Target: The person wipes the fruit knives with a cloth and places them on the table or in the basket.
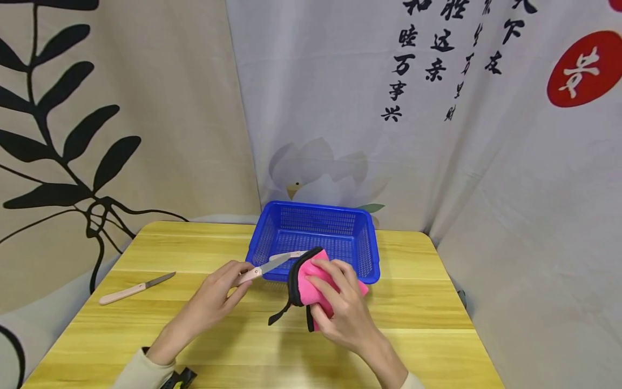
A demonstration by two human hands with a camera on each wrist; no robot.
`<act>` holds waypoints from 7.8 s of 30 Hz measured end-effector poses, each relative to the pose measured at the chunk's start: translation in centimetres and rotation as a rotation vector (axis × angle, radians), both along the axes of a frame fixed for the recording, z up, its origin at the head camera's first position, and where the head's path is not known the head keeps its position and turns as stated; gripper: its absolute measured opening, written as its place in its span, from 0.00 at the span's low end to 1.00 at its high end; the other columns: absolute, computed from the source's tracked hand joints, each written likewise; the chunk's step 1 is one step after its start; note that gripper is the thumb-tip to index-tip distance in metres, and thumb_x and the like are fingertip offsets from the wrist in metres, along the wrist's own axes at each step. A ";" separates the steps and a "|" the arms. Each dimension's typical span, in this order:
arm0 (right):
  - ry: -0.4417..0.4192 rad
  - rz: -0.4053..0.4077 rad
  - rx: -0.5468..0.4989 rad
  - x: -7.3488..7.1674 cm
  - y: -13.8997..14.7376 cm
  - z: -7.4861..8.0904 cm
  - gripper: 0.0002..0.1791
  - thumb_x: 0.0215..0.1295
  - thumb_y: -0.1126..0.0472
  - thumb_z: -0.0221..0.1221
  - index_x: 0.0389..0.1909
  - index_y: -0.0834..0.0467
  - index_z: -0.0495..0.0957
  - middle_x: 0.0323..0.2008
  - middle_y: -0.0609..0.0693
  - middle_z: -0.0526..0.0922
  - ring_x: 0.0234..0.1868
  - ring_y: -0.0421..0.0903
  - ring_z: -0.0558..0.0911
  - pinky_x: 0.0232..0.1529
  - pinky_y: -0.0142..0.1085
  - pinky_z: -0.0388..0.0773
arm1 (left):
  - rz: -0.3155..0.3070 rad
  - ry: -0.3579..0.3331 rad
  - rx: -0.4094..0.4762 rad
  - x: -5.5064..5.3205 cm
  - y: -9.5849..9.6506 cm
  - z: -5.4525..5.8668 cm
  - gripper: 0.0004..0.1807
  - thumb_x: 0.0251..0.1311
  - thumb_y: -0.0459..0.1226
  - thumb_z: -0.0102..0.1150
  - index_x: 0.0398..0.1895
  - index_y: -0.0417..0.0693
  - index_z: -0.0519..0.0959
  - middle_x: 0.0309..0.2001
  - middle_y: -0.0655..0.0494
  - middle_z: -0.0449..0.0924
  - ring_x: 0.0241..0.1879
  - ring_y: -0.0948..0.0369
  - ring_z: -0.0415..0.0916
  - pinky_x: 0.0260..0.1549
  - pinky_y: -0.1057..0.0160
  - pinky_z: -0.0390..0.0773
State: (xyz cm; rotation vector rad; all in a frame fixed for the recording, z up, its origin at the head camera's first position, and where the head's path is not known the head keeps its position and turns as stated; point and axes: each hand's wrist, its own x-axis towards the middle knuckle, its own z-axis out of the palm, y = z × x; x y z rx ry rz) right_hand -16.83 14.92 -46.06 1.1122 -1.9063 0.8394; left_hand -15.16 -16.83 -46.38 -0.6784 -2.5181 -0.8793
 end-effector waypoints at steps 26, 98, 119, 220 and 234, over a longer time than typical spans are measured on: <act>0.075 -0.160 0.261 -0.5 -1.7 0.0 0.27 0.52 0.68 0.68 0.56 0.56 0.90 0.69 0.59 0.85 0.65 0.62 0.79 0.62 0.58 0.83 | -0.123 0.184 -0.087 -0.5 4.4 0.1 0.12 0.73 0.29 0.73 0.57 0.42 0.85 0.46 0.54 0.88 0.46 0.59 0.86 0.47 0.60 0.90; 0.208 -0.134 0.268 0.0 -1.5 -1.6 0.24 0.63 0.65 0.57 0.57 0.58 0.90 0.68 0.60 0.86 0.63 0.63 0.82 0.66 0.52 0.80 | -0.112 0.186 -0.008 0.4 4.7 -1.8 0.18 0.67 0.24 0.74 0.57 0.43 0.86 0.49 0.54 0.90 0.50 0.59 0.88 0.52 0.59 0.91; 0.161 -0.224 0.300 -0.5 -0.8 -1.9 0.24 0.60 0.64 0.59 0.56 0.57 0.90 0.69 0.61 0.85 0.66 0.66 0.80 0.66 0.56 0.80 | -0.103 0.206 -0.008 0.3 4.8 -2.1 0.12 0.72 0.28 0.72 0.55 0.42 0.85 0.47 0.53 0.87 0.46 0.61 0.83 0.47 0.59 0.88; 0.140 -0.247 0.199 -2.1 2.9 -2.0 0.23 0.62 0.67 0.57 0.57 0.65 0.88 0.67 0.67 0.85 0.64 0.71 0.79 0.69 0.58 0.72 | -0.079 0.087 0.071 1.1 3.8 -2.5 0.14 0.68 0.26 0.75 0.53 0.42 0.86 0.49 0.52 0.90 0.46 0.60 0.88 0.47 0.61 0.92; 0.268 -0.101 0.158 -1.2 0.6 -1.6 0.19 0.75 0.62 0.54 0.56 0.62 0.90 0.64 0.65 0.88 0.60 0.69 0.82 0.65 0.56 0.78 | -0.082 0.131 0.051 0.4 4.1 -2.7 0.17 0.66 0.26 0.77 0.55 0.42 0.86 0.50 0.51 0.90 0.49 0.58 0.90 0.51 0.57 0.93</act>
